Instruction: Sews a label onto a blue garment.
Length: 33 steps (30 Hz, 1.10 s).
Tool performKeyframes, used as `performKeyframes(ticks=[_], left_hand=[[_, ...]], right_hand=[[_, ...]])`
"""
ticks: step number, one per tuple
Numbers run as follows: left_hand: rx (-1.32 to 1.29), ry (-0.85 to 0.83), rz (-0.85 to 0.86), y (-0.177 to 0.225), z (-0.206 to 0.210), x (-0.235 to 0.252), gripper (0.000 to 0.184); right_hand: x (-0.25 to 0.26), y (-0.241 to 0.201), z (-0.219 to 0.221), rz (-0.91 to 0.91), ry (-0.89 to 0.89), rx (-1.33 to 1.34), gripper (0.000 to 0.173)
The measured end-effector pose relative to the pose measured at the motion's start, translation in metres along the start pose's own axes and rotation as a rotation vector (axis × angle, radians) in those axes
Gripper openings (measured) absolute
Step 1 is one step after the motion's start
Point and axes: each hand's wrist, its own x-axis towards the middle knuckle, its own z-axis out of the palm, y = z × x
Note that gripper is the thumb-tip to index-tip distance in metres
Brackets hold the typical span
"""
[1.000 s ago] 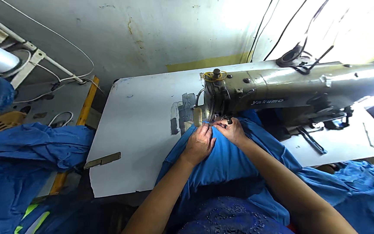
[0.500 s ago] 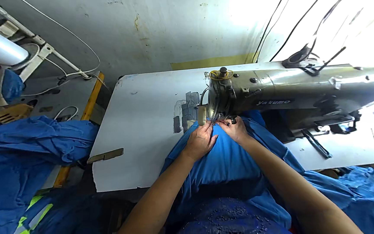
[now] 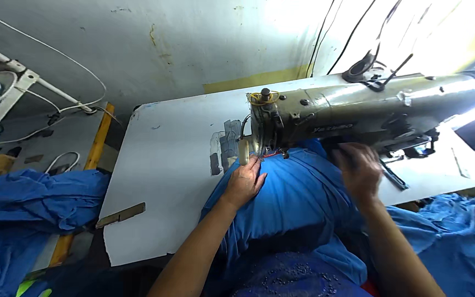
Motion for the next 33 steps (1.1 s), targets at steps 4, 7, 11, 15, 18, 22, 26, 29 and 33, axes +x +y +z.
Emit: performKeyframes(ticks=[4,7,11,15,18,22,26,29,33], left_hand=[[-0.004,0.058,0.019,0.001,0.002,0.001,0.045],[0.009,0.074,0.017,0.001,0.003,0.000,0.045],[0.012,0.059,-0.010,0.003,0.002,0.002,0.045],[0.006,0.101,0.013,0.001,0.004,-0.001,0.042],[0.016,0.147,0.044,0.003,0.006,-0.003,0.039],[0.035,0.175,0.078,0.007,0.005,-0.007,0.034],[0.054,0.189,0.079,0.009,0.006,-0.009,0.032],[0.042,0.193,0.075,0.009,0.007,-0.009,0.032],[0.038,0.176,0.059,0.008,0.007,-0.008,0.036]], right_hand=[[-0.001,0.064,-0.053,0.270,-0.024,-0.216,0.047],[-0.017,0.076,-0.051,0.250,-0.083,-0.227,0.050],[-0.039,0.084,-0.037,0.232,-0.103,-0.219,0.056],[-0.044,0.089,-0.033,0.224,-0.045,-0.235,0.052],[-0.043,0.087,-0.034,0.243,-0.029,-0.222,0.049],[-0.042,0.082,-0.037,0.256,-0.054,-0.207,0.051],[-0.043,0.082,-0.037,0.229,-0.024,-0.222,0.061],[-0.041,0.078,-0.041,0.335,-0.005,-0.215,0.083],[-0.040,0.075,-0.041,0.360,0.010,-0.216,0.088]])
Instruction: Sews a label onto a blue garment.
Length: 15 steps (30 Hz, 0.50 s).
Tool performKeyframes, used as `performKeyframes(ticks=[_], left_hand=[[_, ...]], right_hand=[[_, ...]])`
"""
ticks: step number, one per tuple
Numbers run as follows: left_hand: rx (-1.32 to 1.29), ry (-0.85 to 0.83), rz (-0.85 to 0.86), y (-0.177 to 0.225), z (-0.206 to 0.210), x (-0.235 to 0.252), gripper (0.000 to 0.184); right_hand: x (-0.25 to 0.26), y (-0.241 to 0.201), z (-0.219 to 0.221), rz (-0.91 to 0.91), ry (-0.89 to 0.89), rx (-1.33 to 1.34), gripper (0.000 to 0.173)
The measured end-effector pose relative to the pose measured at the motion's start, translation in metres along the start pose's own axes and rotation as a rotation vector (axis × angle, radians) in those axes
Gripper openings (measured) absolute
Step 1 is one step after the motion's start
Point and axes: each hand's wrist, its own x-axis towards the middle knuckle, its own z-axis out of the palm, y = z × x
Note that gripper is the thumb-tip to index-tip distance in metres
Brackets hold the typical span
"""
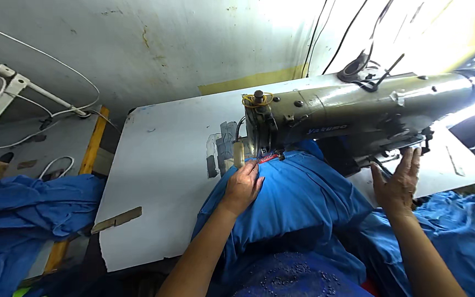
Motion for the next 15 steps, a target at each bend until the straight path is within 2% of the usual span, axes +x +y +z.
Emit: performKeyframes(ticks=[10,15], left_hand=[[-0.011,-0.128,-0.073,0.000,-0.004,0.006,0.044],[-0.011,-0.147,-0.074,-0.002,-0.004,0.006,0.044]], right_hand=[[0.004,0.005,-0.008,0.017,0.070,0.153,0.080],[0.049,0.004,-0.026,-0.024,0.176,0.210,0.073]])
